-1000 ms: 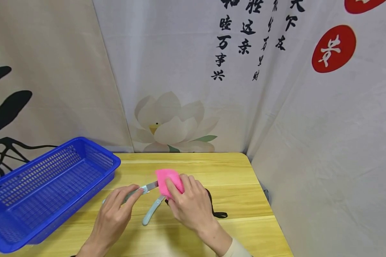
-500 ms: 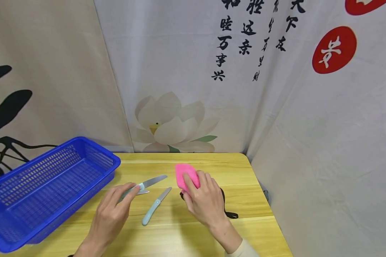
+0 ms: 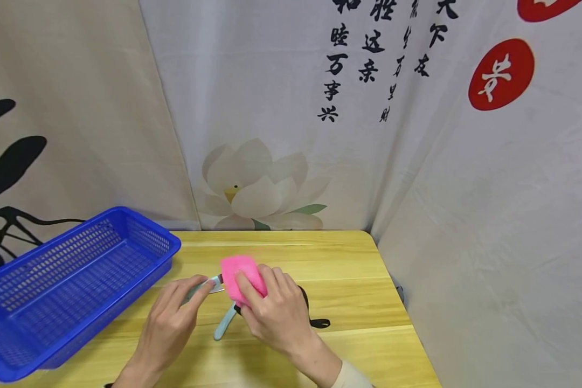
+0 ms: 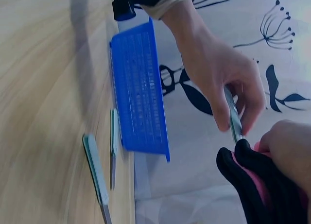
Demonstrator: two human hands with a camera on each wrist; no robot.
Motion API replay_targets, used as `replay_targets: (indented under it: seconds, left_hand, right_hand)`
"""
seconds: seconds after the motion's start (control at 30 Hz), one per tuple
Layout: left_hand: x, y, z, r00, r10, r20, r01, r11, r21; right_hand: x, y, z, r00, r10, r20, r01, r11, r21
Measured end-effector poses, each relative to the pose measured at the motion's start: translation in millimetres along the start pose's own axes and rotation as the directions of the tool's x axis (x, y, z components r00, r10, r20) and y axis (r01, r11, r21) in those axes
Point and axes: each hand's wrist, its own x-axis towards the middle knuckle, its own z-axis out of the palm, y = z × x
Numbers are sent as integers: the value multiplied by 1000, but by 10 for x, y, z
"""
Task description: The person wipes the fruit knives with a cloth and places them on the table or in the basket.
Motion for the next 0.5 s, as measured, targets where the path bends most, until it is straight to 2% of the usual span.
replay_targets:
  seconds: [0.23,0.5]
  left_hand:
    - [3,21,25,999,19,-34,-19,1000,14]
    - [29,22,20,998,11,-69,-11,1000,-9]
  right_hand:
    - [63,-136,32,998,-48,28,48,999,-8]
    - [84,-174,47,998,-12,64,13,1000,-15]
